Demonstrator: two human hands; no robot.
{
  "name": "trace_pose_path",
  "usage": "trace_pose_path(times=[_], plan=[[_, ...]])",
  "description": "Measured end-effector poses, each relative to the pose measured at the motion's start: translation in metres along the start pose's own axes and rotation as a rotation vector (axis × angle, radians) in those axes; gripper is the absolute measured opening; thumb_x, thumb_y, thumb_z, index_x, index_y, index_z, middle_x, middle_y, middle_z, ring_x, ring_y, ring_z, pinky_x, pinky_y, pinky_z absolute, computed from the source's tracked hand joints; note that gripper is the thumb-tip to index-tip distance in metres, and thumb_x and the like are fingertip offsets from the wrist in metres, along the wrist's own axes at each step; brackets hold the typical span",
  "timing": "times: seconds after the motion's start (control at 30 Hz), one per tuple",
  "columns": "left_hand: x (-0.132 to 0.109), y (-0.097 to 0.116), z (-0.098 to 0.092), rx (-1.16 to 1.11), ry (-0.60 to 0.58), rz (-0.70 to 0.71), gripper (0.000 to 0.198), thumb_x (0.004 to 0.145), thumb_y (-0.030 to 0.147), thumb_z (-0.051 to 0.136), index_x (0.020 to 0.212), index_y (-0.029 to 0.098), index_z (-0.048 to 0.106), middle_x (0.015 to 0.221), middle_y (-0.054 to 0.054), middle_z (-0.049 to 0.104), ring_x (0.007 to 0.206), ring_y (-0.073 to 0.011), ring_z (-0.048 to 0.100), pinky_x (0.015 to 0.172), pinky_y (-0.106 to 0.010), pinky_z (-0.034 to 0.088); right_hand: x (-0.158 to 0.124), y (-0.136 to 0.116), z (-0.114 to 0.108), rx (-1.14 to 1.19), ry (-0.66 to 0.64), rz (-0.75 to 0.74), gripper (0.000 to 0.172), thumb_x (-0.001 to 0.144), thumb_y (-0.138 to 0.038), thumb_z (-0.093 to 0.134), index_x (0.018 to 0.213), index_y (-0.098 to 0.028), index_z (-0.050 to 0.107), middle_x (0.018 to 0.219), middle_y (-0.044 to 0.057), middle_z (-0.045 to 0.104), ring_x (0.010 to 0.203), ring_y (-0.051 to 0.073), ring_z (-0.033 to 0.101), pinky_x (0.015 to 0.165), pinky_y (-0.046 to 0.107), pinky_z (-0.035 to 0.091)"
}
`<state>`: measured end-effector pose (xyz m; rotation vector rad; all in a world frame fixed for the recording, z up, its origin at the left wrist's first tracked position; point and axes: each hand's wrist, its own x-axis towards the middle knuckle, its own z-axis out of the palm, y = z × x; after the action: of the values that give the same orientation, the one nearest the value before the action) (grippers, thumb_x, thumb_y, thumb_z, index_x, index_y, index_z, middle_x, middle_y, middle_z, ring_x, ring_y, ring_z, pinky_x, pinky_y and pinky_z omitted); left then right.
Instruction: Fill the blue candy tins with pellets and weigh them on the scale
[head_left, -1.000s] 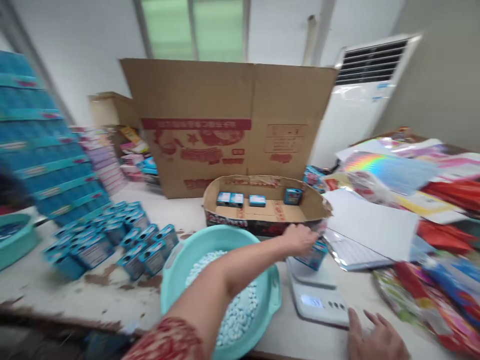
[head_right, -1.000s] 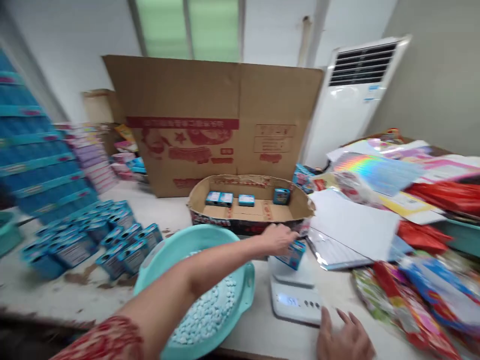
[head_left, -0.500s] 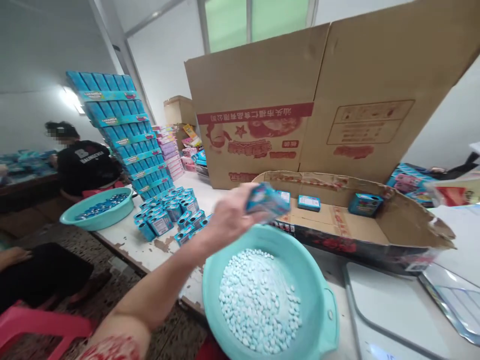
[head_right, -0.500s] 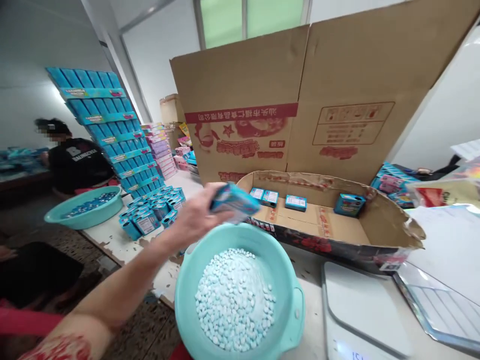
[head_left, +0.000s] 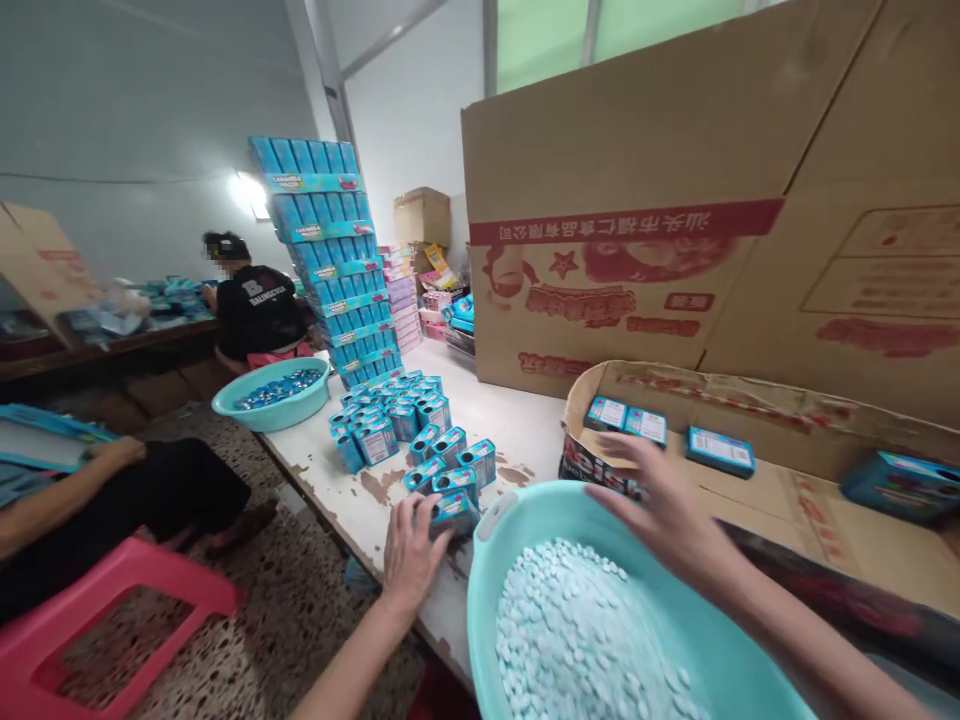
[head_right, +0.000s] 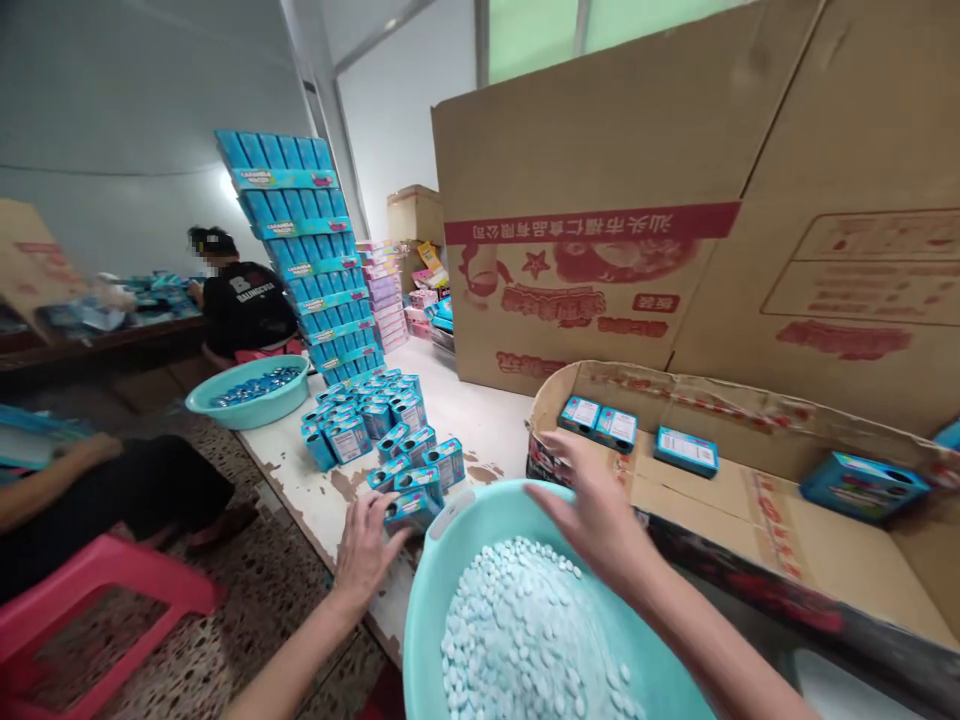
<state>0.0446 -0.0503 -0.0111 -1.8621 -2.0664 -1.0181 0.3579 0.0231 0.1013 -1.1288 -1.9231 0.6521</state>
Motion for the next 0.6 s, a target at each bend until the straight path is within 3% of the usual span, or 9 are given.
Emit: trace_pose_path(times=[0.1,0.2,0.3,0.4,0.5,0.6], plan=[[-0.005,-0.007,0.022,-0.123,0.106,-0.195,0.078,0.074,0.031,0.065,0.141,0.022,0.027,0.141,-0.016,0.036,0.136,-0.0318,0.032,0.105,-0.052,0.037,0.075,0.001,0.070,0.046,-0.349,0.151,0.094,0.059,-0.025,0.079,0.140,-0.019,0.032,0.140,0.017,0.035,0.124,0.031,0.044,0.099,0.044,0.043],[-0.009,-0.007,0.038,-0.288,0.017,-0.470,0.102,0.070,0.034,0.067,0.147,0.018,0.003,0.151,-0.020,0.021,0.141,-0.0318,0.022,0.111,-0.046,0.031,0.117,0.021,0.124,0.034,-0.495,0.226,0.126,0.029,-0.014,0.087,0.142,-0.017,0.031,0.139,0.021,0.037,0.123,0.037,0.045,0.102,0.049,0.038],[-0.009,0.003,0.051,-0.377,-0.040,-0.623,0.107,0.068,0.034,0.067,0.148,0.017,-0.003,0.153,-0.022,0.019,0.140,-0.0318,0.024,0.111,-0.043,0.033,0.128,0.041,0.158,0.057,-0.618,0.267,0.132,0.016,-0.011,0.086,0.139,-0.017,0.038,0.132,0.019,0.048,0.117,0.037,0.050,0.098,0.048,0.041],[-0.005,0.012,0.062,-0.369,-0.010,-0.698,0.109,0.069,0.033,0.067,0.148,0.017,-0.006,0.153,-0.023,0.017,0.141,-0.0333,0.021,0.111,-0.045,0.030,0.133,0.051,0.181,0.113,-0.707,0.240,0.127,0.022,-0.012,0.086,0.139,-0.020,0.037,0.124,0.012,0.057,0.113,0.031,0.054,0.095,0.041,0.044],[0.006,0.009,0.069,-0.326,0.047,-0.669,0.104,0.073,0.032,0.062,0.148,0.014,-0.007,0.153,-0.025,0.014,0.142,-0.0339,0.018,0.113,-0.046,0.026,0.146,0.052,0.203,0.162,-0.745,0.191,0.126,0.030,-0.007,0.083,0.143,-0.018,0.030,0.118,0.009,0.060,0.107,0.028,0.057,0.093,0.038,0.046],[0.022,-0.010,0.070,-0.284,0.067,-0.631,0.101,0.075,0.035,0.060,0.148,0.012,-0.006,0.153,-0.026,0.013,0.142,-0.0344,0.015,0.113,-0.047,0.025,0.165,0.045,0.226,0.187,-0.740,0.157,0.122,0.037,-0.006,0.081,0.145,-0.018,0.025,0.116,0.009,0.060,0.104,0.027,0.058,0.092,0.039,0.046]])
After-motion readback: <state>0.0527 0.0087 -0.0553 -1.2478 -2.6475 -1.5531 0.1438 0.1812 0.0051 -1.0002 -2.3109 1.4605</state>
